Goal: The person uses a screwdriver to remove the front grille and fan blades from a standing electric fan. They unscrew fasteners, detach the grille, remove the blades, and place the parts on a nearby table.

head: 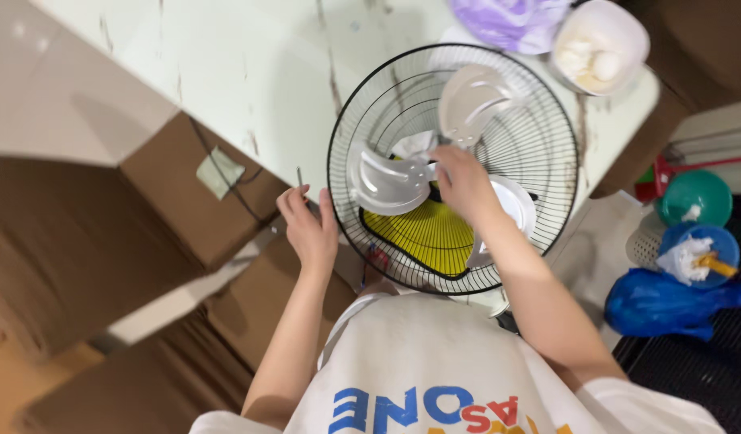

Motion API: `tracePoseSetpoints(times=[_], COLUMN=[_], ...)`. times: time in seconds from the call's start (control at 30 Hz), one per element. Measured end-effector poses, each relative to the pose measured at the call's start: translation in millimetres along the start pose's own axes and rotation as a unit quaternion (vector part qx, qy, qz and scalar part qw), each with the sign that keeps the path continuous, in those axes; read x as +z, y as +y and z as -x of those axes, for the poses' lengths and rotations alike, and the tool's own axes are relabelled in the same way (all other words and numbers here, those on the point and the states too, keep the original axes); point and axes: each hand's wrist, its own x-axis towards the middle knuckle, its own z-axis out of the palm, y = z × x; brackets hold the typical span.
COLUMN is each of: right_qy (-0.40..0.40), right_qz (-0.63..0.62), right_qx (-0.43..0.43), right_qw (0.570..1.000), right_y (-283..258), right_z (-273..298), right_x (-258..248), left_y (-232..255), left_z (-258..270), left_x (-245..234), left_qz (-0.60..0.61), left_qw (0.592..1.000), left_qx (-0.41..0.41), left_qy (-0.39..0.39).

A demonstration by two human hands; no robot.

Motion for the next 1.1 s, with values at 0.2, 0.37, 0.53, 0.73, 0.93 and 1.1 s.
tracePoseSetpoints(times=[0.2, 0.37, 0.53, 0.73, 0.93, 1.1], right_qy=[0.081, 0.190, 0.313, 0.441, 0.488, 0.549], right_qz=[-0.023, -0.043, -0.042, -0.091, -0.163, -0.182], right_qx=[0.033, 0.154, 0.239, 0.366, 0.418, 0.423], right_qw=[0.996, 0.969, 0.918, 0.815, 0.749, 0.698], right_y=[-47.6, -72.2, -86.9, -101.2, -107.1, -100.8], right_z=[96.5, 193.0, 299.4, 428.5, 538.5, 601.3], right_x=[-56.5, -101.1, -120.5, -115.4, -103.6, -101.6], left_y=[75.8, 161.2, 220.7, 256.8, 277.2, 284.4], left_z=[20.2, 71.7, 154.8, 295.7, 414.5, 483.2], left_x=[23.8, 66.6, 85.8, 80.6, 68.2, 68.2], left_qz=[0.189, 0.329, 0.345, 0.318, 0.320, 0.306], left_qw=[0.944, 0.821, 0.727, 0.602, 0.473, 0.446], left_qx=[0.248, 0.335, 0.373, 0.395, 0.390, 0.345], left_qy=[-0.112, -0.325, -0.463, -0.617, -0.722, -0.767])
